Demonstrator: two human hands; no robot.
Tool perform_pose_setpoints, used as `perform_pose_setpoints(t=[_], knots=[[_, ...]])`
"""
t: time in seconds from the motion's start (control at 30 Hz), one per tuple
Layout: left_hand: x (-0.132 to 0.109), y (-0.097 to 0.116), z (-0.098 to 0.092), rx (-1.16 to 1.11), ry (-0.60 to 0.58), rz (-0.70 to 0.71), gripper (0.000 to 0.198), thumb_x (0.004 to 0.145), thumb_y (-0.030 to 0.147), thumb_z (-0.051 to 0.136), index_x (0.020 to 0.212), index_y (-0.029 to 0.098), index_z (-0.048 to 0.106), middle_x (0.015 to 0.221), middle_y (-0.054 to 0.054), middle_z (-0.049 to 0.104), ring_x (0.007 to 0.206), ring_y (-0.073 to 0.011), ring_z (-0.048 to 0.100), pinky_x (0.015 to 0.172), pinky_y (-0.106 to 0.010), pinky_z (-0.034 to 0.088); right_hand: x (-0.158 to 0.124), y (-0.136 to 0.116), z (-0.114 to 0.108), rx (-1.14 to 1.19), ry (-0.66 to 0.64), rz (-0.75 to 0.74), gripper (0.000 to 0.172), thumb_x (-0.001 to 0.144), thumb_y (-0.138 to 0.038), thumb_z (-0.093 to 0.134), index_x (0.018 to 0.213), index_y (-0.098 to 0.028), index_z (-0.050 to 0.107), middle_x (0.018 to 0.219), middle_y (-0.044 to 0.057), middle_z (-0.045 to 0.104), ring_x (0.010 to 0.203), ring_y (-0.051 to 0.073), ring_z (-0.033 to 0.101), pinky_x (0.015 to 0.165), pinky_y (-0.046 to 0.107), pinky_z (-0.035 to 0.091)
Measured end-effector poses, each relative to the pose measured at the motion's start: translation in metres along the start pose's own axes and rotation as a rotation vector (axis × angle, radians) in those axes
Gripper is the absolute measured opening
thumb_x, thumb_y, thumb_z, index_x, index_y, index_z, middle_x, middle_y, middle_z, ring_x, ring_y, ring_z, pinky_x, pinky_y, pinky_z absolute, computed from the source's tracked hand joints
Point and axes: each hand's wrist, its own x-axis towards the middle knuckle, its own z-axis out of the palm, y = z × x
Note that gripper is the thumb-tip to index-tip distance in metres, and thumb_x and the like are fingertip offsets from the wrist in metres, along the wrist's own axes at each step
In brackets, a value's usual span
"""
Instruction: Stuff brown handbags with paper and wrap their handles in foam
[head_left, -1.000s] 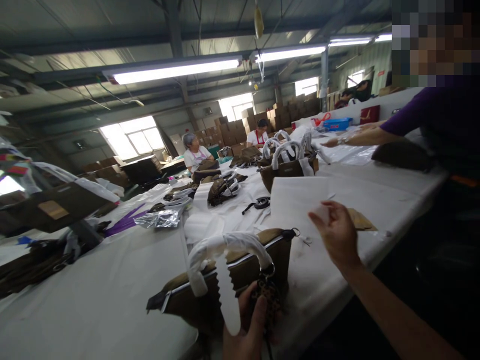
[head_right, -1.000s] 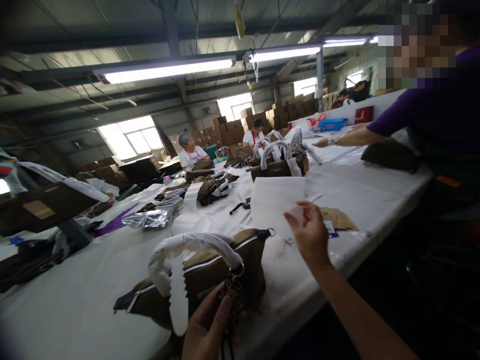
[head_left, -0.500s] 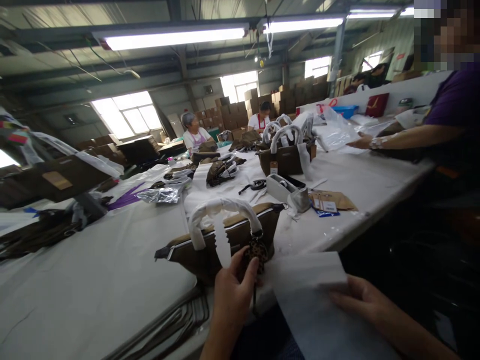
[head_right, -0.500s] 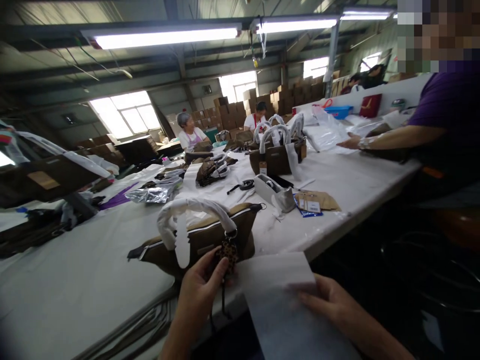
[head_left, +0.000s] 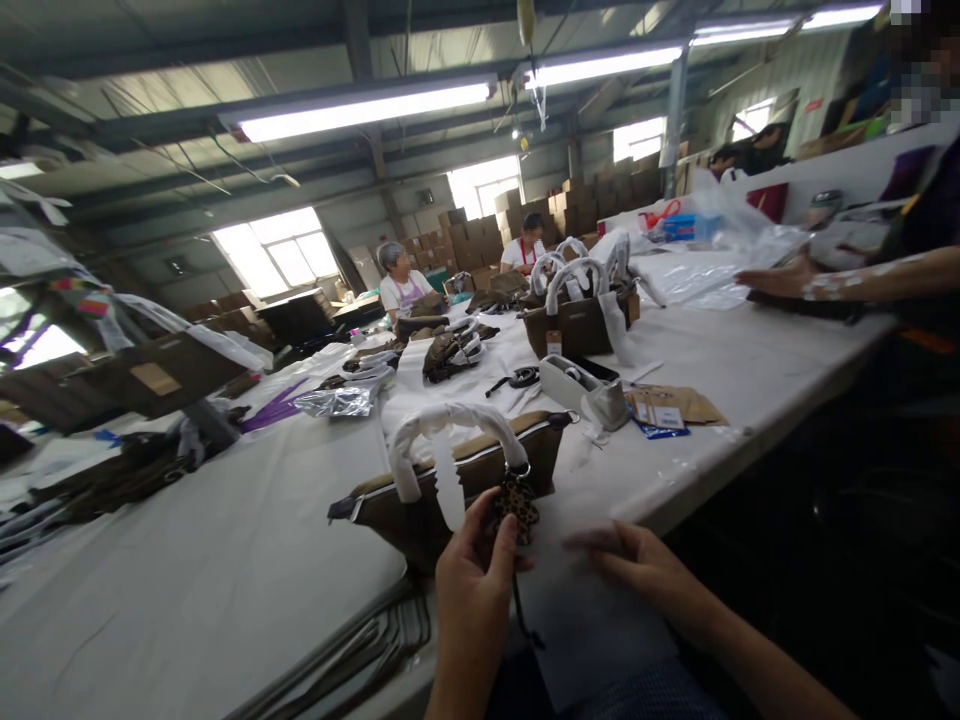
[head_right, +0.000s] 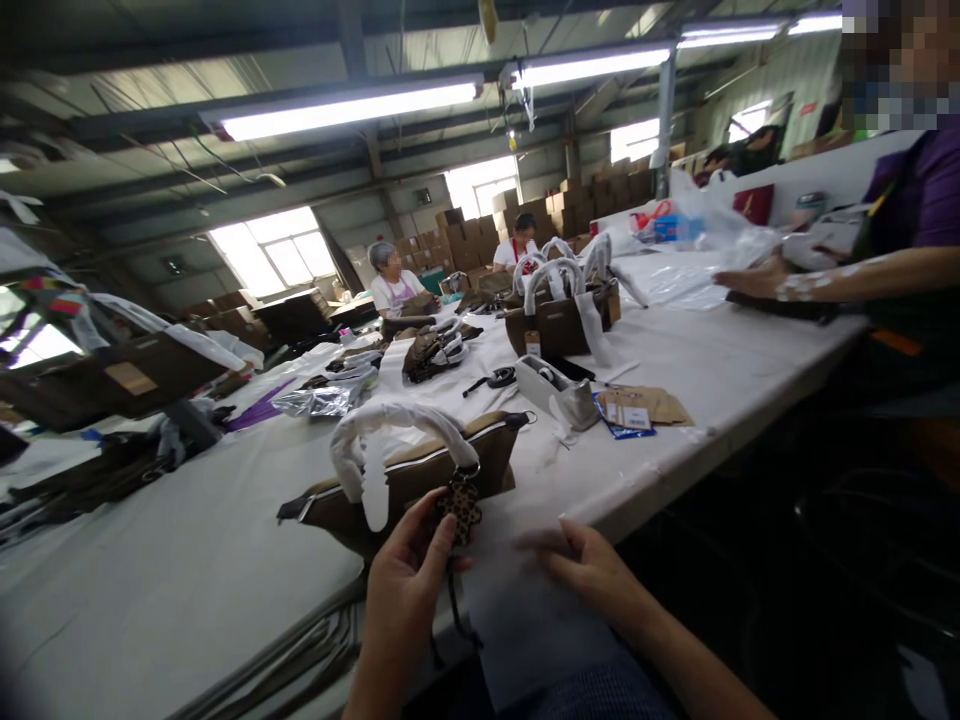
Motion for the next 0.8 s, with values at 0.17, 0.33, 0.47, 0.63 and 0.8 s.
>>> perform_pose_setpoints(t=[0.17,0.33,0.47,0.63,0.8], knots=[[-0.009,-0.015,0.023,-0.33,0.036,-0.128,0.06,0.073,0.045,0.083,0.12,0.017,0.059,0.107,-0.013,0.075,0.094,-0.0273,0.074,0.071,-0.032,0.062,0.006,-0.011,0.021,0.158,-0.012,-0.077,0.041,0.082,-0.039,0.077,0.117,-0.018,0.072,0.104,0.007,0.076,0.089,0.022,0.072,0.079,0.032,0.056],[-0.006,-0.03,0.026,-0.35,0.039,-0.162,0.055,0.068,0.045,0.086,0.109,0.013,0.066,0.107,-0.016,0.076,0.1,-0.0298,0.073,0.078,-0.034,0.06,0.014,-0.021,0.033,0.341,-0.098,-0.023,0.04,0.084,-0.043,0.075,0.113,-0.015,0.073,0.092,0.008,0.077,0.075,0.018,0.072,0.071,0.029,0.057],[-0.001,-0.034,0.018,-0.275,0.015,-0.158,0.05,0.07,0.046,0.085,0.104,0.013,0.071,0.102,-0.013,0.077,0.09,-0.0238,0.073,0.073,-0.029,0.058,0.018,-0.031,0.035,0.294,-0.062,-0.022,0.044,0.089,-0.052,0.068,0.107,-0.013,0.073,0.083,0.008,0.075,0.067,0.017,0.07,0.063,0.026,0.055],[0.003,-0.039,0.017,-0.217,0.003,-0.154,0.044,0.072,0.046,0.083,0.099,0.013,0.072,0.092,-0.01,0.078,0.081,-0.0201,0.071,0.07,-0.026,0.057,0.017,-0.05,0.047,-0.053,0.148,-0.107,0.052,0.081,-0.062,0.07,0.099,-0.013,0.074,0.087,0.009,0.076,0.078,0.025,0.071,0.069,0.034,0.057],[-0.004,-0.041,0.011,0.104,-0.023,-0.007,0.04,0.082,0.054,0.071,0.082,0.014,0.074,0.072,-0.006,0.071,0.069,-0.0192,0.065,0.065,-0.027,0.052,0.019,-0.057,0.059,-0.148,0.206,-0.205,0.041,0.079,-0.051,0.076,0.101,-0.016,0.077,0.099,0.008,0.077,0.097,0.029,0.071,0.09,0.04,0.055]])
